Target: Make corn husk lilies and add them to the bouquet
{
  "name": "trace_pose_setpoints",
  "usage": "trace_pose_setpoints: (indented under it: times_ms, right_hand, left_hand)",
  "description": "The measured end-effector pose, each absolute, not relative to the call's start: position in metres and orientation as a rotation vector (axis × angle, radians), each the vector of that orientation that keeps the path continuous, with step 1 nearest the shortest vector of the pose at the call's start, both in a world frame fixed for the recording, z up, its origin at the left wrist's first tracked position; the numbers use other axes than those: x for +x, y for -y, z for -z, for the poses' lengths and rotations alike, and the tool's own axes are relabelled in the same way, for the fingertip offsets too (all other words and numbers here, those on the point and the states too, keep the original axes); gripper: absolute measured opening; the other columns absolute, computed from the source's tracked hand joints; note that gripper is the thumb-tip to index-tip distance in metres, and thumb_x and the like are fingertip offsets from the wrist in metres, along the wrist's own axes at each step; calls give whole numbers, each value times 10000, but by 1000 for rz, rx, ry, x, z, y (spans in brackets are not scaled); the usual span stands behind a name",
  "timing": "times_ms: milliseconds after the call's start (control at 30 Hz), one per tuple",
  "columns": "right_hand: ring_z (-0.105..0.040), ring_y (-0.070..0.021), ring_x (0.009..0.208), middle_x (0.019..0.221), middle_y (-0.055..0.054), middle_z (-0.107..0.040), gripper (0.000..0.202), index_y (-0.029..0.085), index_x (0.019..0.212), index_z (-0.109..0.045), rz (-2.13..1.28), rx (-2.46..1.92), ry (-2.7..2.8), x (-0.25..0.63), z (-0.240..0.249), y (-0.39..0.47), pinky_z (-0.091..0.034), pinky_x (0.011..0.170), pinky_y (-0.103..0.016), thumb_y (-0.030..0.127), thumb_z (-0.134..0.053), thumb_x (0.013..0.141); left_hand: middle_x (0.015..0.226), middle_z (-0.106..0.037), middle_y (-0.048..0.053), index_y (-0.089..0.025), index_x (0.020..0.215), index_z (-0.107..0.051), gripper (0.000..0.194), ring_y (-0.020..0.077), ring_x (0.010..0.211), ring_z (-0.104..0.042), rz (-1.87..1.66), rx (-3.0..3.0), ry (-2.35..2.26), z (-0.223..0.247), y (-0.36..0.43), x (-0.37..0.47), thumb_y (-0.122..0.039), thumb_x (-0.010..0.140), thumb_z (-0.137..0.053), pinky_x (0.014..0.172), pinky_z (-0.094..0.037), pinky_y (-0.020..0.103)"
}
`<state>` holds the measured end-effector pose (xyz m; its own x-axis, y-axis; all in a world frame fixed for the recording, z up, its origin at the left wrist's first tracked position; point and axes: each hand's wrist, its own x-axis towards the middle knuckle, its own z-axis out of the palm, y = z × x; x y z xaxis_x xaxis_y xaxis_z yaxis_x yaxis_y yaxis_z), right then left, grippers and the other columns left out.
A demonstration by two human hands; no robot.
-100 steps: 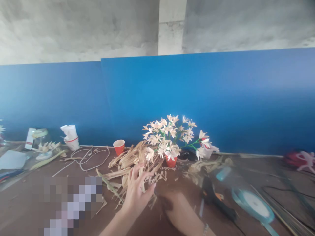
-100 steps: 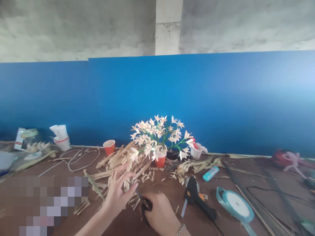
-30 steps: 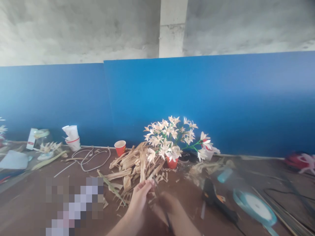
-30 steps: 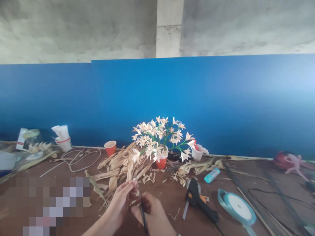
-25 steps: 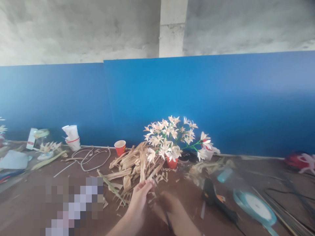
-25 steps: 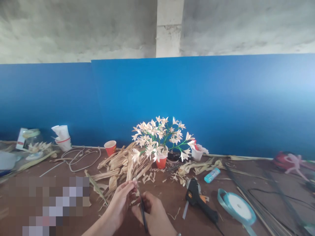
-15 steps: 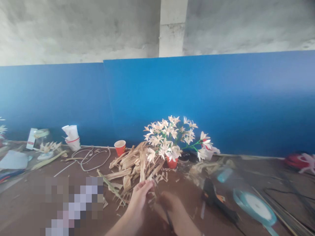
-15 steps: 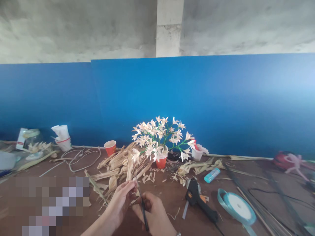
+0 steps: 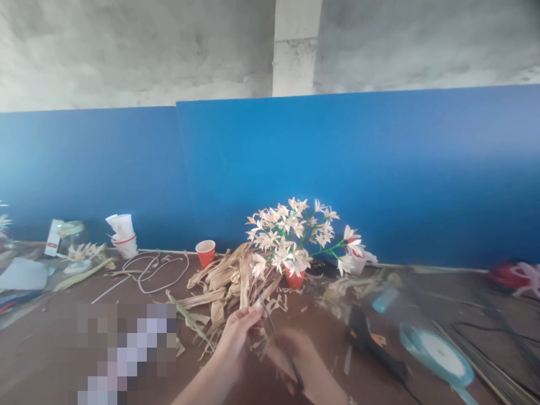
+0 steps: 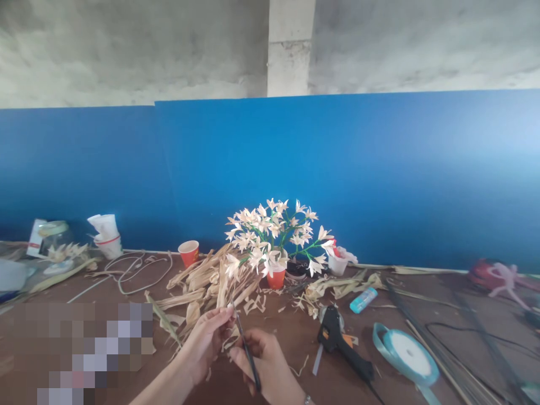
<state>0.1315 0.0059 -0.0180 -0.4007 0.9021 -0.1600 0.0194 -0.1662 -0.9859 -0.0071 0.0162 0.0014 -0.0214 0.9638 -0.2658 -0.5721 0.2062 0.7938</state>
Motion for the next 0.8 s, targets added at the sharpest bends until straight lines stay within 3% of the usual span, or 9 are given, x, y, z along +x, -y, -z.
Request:
trace_pose_setpoints:
  times_ms: [800]
  right_hand:
    - [-342,-48,294,421,84,-431,447,152,740,-554,-1687,-1146,1496,140,15,-9,-282,320,-196,555,-655,573]
  left_hand:
    - [485,-601,9,-112,497,-603,287,58,453,-471,-1247,723,-958,-12,-22,-20,-318,534,-800,479,-323,175]
